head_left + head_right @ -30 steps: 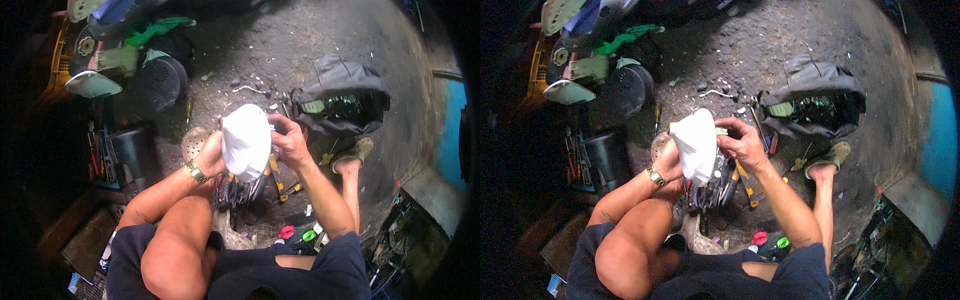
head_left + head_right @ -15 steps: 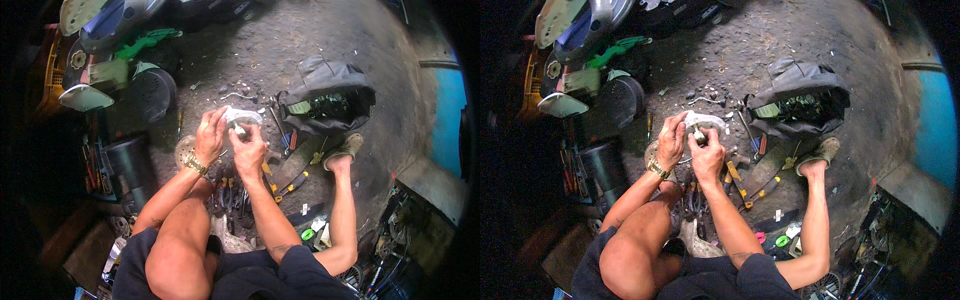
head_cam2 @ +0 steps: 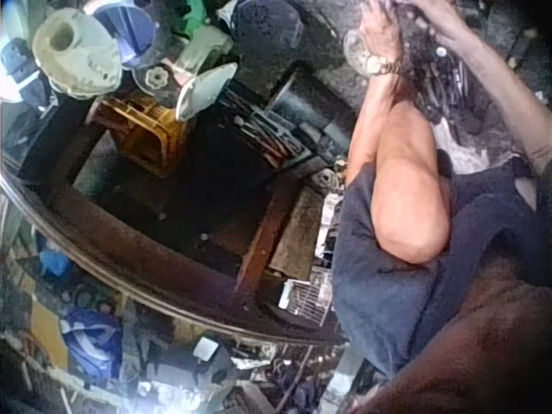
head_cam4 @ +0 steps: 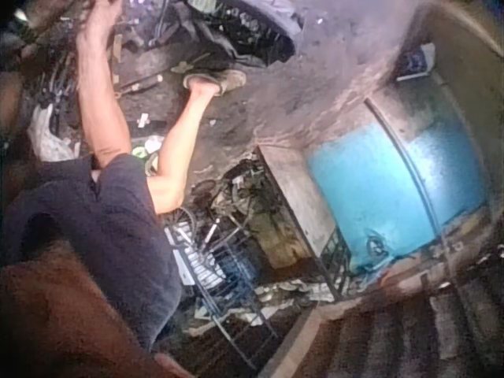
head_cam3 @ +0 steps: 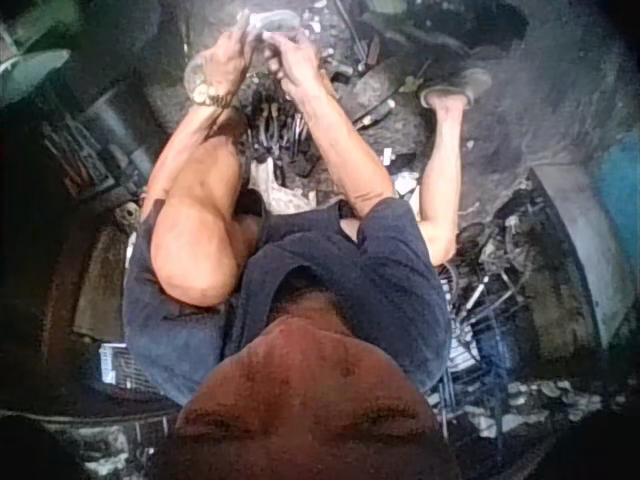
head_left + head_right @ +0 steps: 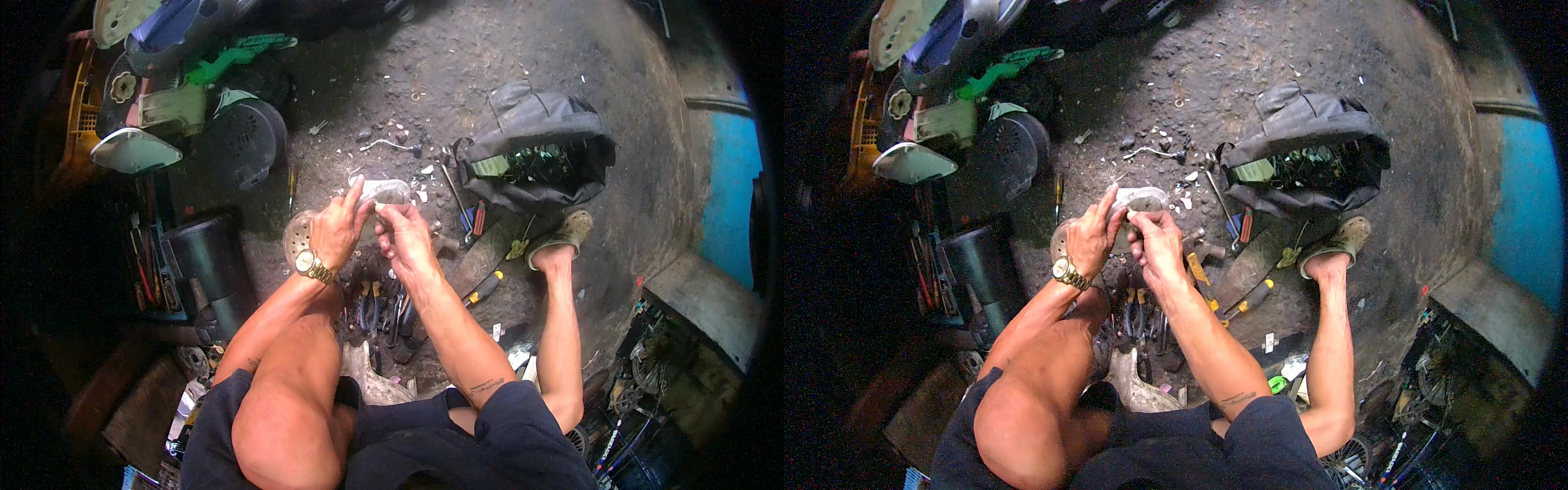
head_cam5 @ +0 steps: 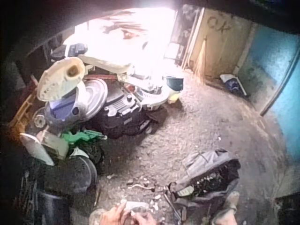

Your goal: The person sits on the floor and uses a hammer to break a white plastic container, then uses a screwdriver to pry open a black plastic casing. The person handles small internal components and wires from the casing.

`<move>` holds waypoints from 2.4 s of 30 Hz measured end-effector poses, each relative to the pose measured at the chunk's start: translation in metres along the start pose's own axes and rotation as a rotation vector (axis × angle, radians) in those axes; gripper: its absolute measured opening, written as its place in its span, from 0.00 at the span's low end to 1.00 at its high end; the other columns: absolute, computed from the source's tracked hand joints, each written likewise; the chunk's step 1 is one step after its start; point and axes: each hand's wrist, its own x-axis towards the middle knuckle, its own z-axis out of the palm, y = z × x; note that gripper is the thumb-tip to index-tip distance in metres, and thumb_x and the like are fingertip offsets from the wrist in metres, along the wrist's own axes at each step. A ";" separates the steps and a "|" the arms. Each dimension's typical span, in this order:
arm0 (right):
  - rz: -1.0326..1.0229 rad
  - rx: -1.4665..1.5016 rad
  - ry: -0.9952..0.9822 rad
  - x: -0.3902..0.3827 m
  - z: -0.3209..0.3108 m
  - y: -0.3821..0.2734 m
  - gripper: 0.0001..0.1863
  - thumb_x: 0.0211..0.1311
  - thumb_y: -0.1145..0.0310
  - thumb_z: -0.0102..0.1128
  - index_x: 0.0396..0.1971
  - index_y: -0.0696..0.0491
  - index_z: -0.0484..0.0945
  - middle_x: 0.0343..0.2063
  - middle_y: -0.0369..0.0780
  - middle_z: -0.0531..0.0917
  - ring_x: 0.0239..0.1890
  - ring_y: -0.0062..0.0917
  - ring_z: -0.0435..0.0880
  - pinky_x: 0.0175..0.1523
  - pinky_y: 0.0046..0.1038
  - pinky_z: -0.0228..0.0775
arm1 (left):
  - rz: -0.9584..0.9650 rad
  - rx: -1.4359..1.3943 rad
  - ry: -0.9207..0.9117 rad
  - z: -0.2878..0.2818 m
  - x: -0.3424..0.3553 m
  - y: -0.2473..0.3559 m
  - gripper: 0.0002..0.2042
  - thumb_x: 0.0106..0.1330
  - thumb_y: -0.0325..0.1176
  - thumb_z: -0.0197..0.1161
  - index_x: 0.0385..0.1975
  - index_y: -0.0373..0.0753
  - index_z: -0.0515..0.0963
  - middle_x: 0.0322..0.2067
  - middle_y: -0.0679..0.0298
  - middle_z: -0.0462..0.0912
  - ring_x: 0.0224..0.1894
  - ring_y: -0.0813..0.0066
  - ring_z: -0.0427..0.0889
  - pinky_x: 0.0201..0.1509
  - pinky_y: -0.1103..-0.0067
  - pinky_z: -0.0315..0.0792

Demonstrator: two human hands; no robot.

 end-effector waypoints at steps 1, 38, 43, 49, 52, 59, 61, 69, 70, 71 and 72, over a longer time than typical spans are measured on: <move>0.089 0.116 0.001 0.003 0.000 0.005 0.17 0.60 0.65 0.68 0.43 0.58 0.75 0.23 0.38 0.82 0.19 0.17 0.76 0.22 0.20 0.61 | -0.009 0.007 -0.001 0.001 0.000 -0.001 0.23 0.70 0.43 0.59 0.63 0.48 0.70 0.27 0.52 0.80 0.25 0.52 0.82 0.25 0.62 0.74; -0.328 -0.939 0.120 -0.077 -0.091 0.136 0.20 0.61 0.69 0.61 0.54 0.52 0.76 0.42 0.44 0.79 0.33 0.32 0.81 0.44 0.36 0.74 | 0.540 0.290 0.025 -0.024 0.041 -0.074 0.19 0.56 0.30 0.64 0.49 0.46 0.77 0.52 0.57 0.77 0.56 0.57 0.74 0.58 0.60 0.67; -0.432 -0.962 0.089 -0.067 -0.077 0.138 0.19 0.61 0.70 0.61 0.53 0.54 0.76 0.40 0.44 0.79 0.29 0.30 0.80 0.41 0.34 0.74 | 0.783 0.253 -0.239 -0.036 0.038 -0.041 0.21 0.50 0.30 0.65 0.48 0.49 0.77 0.59 0.59 0.71 0.59 0.57 0.70 0.61 0.60 0.68; -0.376 -1.079 0.130 -0.066 -0.075 0.153 0.23 0.59 0.65 0.64 0.54 0.53 0.76 0.43 0.45 0.78 0.44 0.39 0.80 0.51 0.39 0.73 | 0.653 0.143 -0.197 -0.017 0.051 -0.056 0.21 0.48 0.28 0.66 0.45 0.48 0.78 0.56 0.57 0.74 0.58 0.55 0.72 0.60 0.59 0.68; -0.490 -1.326 0.112 -0.061 -0.067 0.167 0.38 0.53 0.62 0.70 0.64 0.53 0.65 0.51 0.48 0.74 0.51 0.43 0.76 0.56 0.41 0.70 | -0.018 -0.016 0.048 0.013 0.053 -0.087 0.19 0.55 0.29 0.66 0.48 0.33 0.77 0.50 0.48 0.78 0.53 0.50 0.76 0.59 0.64 0.70; -0.248 -1.442 0.180 -0.062 -0.051 0.178 0.52 0.47 0.64 0.72 0.72 0.51 0.52 0.51 0.47 0.70 0.55 0.44 0.70 0.56 0.47 0.65 | -0.939 -0.698 -0.089 0.040 0.044 -0.125 0.32 0.60 0.40 0.68 0.61 0.29 0.68 0.53 0.47 0.78 0.53 0.60 0.80 0.55 0.66 0.76; -0.272 -1.444 0.196 -0.064 -0.052 0.180 0.49 0.48 0.68 0.68 0.71 0.52 0.53 0.50 0.47 0.70 0.53 0.45 0.72 0.54 0.46 0.67 | -1.014 -0.790 -0.030 0.037 0.045 -0.122 0.30 0.61 0.38 0.68 0.60 0.30 0.68 0.47 0.52 0.80 0.41 0.67 0.81 0.38 0.72 0.76; -0.267 -1.308 -0.204 -0.128 -0.105 0.201 0.33 0.54 0.75 0.58 0.64 0.51 0.67 0.44 0.49 0.73 0.48 0.46 0.77 0.50 0.45 0.74 | -1.206 -1.473 0.062 0.047 0.044 -0.118 0.14 0.67 0.33 0.61 0.47 0.32 0.75 0.41 0.55 0.84 0.44 0.65 0.82 0.51 0.64 0.74; -0.270 -1.322 -0.237 -0.130 -0.108 0.204 0.32 0.54 0.74 0.58 0.63 0.51 0.68 0.44 0.48 0.73 0.48 0.45 0.77 0.50 0.44 0.74 | -1.200 -1.508 0.073 0.048 0.046 -0.112 0.15 0.68 0.33 0.60 0.49 0.31 0.75 0.44 0.53 0.83 0.46 0.64 0.82 0.53 0.63 0.74; -0.271 -1.335 -0.270 -0.130 -0.111 0.207 0.31 0.54 0.73 0.58 0.62 0.50 0.69 0.44 0.48 0.73 0.47 0.45 0.77 0.49 0.43 0.74 | -1.194 -1.542 0.083 0.050 0.048 -0.107 0.15 0.68 0.34 0.59 0.50 0.31 0.74 0.47 0.51 0.82 0.49 0.63 0.81 0.56 0.61 0.74; -0.309 -1.324 -0.219 -0.130 -0.113 0.202 0.28 0.55 0.72 0.59 0.59 0.51 0.71 0.42 0.48 0.74 0.46 0.44 0.77 0.49 0.43 0.73 | -1.158 -1.628 0.084 0.057 0.052 -0.109 0.17 0.70 0.33 0.57 0.53 0.29 0.73 0.48 0.52 0.81 0.52 0.60 0.80 0.60 0.60 0.73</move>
